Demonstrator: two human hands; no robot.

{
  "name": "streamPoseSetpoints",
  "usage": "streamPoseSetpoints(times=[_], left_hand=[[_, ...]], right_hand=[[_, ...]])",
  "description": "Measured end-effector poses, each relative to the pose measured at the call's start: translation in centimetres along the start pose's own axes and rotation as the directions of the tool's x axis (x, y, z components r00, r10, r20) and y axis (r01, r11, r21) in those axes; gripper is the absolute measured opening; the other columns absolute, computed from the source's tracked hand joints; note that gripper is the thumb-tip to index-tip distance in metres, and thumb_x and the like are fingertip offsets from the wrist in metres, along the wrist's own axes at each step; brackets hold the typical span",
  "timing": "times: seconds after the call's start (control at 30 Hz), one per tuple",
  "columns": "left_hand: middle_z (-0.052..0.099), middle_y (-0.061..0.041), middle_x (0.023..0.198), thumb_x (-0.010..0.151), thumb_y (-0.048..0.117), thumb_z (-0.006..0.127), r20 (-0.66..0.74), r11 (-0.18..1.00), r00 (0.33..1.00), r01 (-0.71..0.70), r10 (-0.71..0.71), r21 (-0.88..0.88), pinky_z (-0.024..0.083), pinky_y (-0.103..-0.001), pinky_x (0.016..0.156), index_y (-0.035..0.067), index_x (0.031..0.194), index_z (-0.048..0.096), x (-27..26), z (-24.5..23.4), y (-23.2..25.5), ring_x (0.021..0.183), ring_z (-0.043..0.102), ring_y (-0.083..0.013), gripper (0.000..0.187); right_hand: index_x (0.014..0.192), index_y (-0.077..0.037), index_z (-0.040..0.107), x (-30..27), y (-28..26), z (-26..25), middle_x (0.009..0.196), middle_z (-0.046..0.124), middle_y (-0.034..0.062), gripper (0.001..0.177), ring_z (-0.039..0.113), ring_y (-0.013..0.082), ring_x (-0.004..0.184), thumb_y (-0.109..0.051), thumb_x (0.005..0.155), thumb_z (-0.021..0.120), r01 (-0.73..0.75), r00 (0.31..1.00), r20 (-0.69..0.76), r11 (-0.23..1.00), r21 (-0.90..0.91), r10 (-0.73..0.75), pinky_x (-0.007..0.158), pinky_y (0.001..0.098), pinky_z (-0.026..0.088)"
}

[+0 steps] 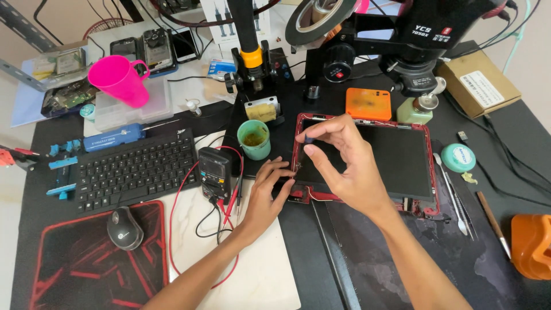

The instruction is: The person uses a metal prying tool to separate the screen bezel from the laptop chassis, carefully working along the edges to release clips. They then use a screwdriver to remove screws from the back of the detached screen assembly.

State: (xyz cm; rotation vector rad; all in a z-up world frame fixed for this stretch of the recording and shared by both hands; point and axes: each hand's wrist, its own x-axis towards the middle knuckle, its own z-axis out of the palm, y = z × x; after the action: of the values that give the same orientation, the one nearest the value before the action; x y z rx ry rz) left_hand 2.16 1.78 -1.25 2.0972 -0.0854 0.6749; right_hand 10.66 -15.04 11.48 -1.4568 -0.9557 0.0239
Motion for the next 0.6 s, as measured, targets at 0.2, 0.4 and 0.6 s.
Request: streamPoseSetpoints(times=[0.2, 0.4, 0.6], left_hand=[[0.065, -0.013, 0.128, 0.094, 0.007, 0.070, 0.007, 1.000, 1.000, 0.005, -0.005, 0.001, 0.040, -0.045, 0.116, 0.002, 0.112, 0.070, -0.06, 0.13, -0.27, 0.136, 0.055, -0.0347, 0.018], [0.065, -0.013, 0.128, 0.094, 0.008, 0.070, -0.003, 1.000, 1.000, 0.003, -0.003, -0.002, 0.040, -0.045, 0.117, 0.003, 0.113, 0.070, -0.14, 0.04, -0.23, 0.136, 0.055, -0.0346, 0.019], [0.065, -0.013, 0.129, 0.094, 0.008, 0.070, -0.001, 1.000, 1.000, 0.019, -0.019, -0.010, 0.042, -0.044, 0.113, 0.003, 0.113, 0.070, -0.14, 0.05, -0.14, 0.137, 0.054, -0.0351, 0.019]], right_hand=[[0.114, -0.002, 0.053, -0.11, 0.73, 0.18, 0.117, 0.060, 0.0098, 0.029, 0.065, 0.0169, 0.111, 0.003, 0.096, 0.075, 0.066, 0.998, -0.013, 0.997, -0.027, -0.067, 0.103, 0.0306, 0.054], [0.115, -0.003, 0.054, -0.12, 0.39, 0.12, 0.117, 0.066, 0.0086, 0.022, 0.068, 0.0152, 0.112, 0.004, 0.099, 0.069, -0.045, 0.999, -0.016, 0.999, 0.023, 0.045, 0.104, 0.0299, 0.055], [0.114, -0.001, 0.054, -0.17, 0.69, 0.29, 0.117, 0.061, 0.0098, 0.029, 0.065, 0.0162, 0.112, 0.005, 0.095, 0.075, 0.050, 0.999, -0.009, 0.998, -0.035, -0.050, 0.103, 0.0313, 0.054]])
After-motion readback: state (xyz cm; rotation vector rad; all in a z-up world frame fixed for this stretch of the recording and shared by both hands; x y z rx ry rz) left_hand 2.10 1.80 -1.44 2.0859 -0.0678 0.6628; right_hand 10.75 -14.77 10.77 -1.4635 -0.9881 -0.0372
